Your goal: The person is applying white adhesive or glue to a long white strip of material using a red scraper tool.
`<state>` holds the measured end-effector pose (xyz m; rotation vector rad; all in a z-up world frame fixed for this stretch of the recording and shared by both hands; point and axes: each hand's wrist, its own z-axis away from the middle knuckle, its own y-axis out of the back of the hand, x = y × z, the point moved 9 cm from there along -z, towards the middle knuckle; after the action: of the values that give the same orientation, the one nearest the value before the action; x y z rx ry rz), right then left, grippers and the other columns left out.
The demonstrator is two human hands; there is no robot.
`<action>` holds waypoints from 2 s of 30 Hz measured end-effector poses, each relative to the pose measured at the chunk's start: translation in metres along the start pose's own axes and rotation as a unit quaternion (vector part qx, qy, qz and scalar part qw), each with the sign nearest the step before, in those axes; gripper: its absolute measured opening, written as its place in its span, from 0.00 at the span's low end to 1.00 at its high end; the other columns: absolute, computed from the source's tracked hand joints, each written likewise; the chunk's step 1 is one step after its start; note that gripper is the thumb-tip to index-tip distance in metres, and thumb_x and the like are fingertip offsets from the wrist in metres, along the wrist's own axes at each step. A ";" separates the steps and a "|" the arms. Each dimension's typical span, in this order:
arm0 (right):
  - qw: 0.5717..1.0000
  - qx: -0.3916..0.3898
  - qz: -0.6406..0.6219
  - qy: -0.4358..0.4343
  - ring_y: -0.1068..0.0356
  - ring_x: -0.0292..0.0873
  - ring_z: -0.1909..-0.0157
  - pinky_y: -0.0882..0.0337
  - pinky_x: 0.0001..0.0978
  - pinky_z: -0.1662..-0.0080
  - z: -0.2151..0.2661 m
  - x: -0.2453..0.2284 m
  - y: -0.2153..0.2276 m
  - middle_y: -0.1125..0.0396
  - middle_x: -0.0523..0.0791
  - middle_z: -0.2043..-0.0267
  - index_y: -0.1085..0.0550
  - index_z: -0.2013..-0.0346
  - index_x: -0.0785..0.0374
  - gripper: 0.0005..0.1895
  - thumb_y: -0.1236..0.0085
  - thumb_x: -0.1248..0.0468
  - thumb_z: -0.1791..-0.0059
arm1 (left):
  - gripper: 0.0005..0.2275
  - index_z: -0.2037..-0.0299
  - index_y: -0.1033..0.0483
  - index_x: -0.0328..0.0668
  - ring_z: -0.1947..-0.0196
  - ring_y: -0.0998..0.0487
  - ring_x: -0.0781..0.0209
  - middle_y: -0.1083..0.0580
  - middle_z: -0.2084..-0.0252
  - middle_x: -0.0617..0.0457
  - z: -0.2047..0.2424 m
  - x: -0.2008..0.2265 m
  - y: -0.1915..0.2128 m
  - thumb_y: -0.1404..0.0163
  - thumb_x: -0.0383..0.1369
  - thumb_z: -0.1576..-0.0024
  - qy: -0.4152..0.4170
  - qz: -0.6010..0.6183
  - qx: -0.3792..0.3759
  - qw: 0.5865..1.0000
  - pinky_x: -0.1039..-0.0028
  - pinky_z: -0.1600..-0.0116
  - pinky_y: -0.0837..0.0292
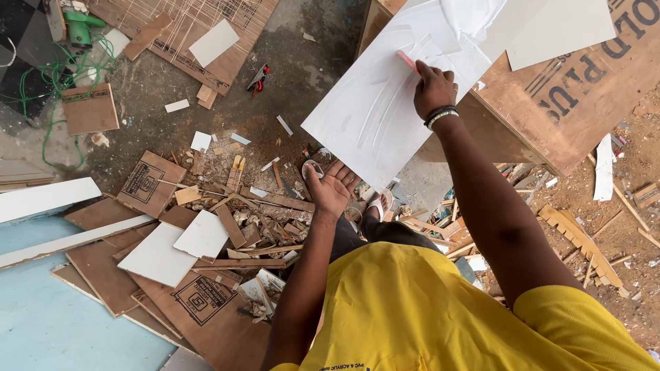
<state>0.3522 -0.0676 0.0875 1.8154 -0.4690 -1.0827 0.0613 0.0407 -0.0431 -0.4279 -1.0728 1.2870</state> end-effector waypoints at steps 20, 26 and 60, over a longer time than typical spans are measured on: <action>0.869 -0.021 -0.482 -0.108 0.34 0.33 0.55 0.33 0.27 0.49 0.172 0.024 0.041 0.30 0.40 0.56 0.29 0.42 0.68 0.17 0.56 0.67 0.44 | 0.50 0.27 0.48 0.29 0.27 0.42 0.40 0.42 0.27 0.35 -0.050 -0.029 0.066 0.77 0.71 0.45 0.044 -0.059 0.131 0.989 0.51 0.28 0.42; 0.827 0.004 -0.532 -0.182 0.34 0.34 0.51 0.34 0.27 0.45 0.172 0.035 0.036 0.29 0.42 0.51 0.29 0.38 0.67 0.22 0.57 0.69 0.46 | 0.48 0.28 0.44 0.33 0.29 0.37 0.40 0.39 0.28 0.36 -0.076 -0.032 0.092 0.75 0.71 0.44 0.080 -0.115 0.186 0.973 0.50 0.29 0.41; 0.556 0.393 -0.614 -0.399 0.26 0.42 0.55 0.20 0.36 0.57 -0.048 0.052 -0.014 0.30 0.46 0.52 0.31 0.45 0.64 0.18 0.48 0.73 0.50 | 0.38 0.30 0.41 0.32 0.34 0.30 0.41 0.32 0.33 0.34 -0.163 0.554 0.241 0.72 0.61 0.37 0.031 -0.506 0.296 0.809 0.52 0.32 0.37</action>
<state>0.4182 -0.0715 0.0588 2.2718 -0.0528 -3.1885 0.0134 0.6627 -0.0884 0.5439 -0.6037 0.5491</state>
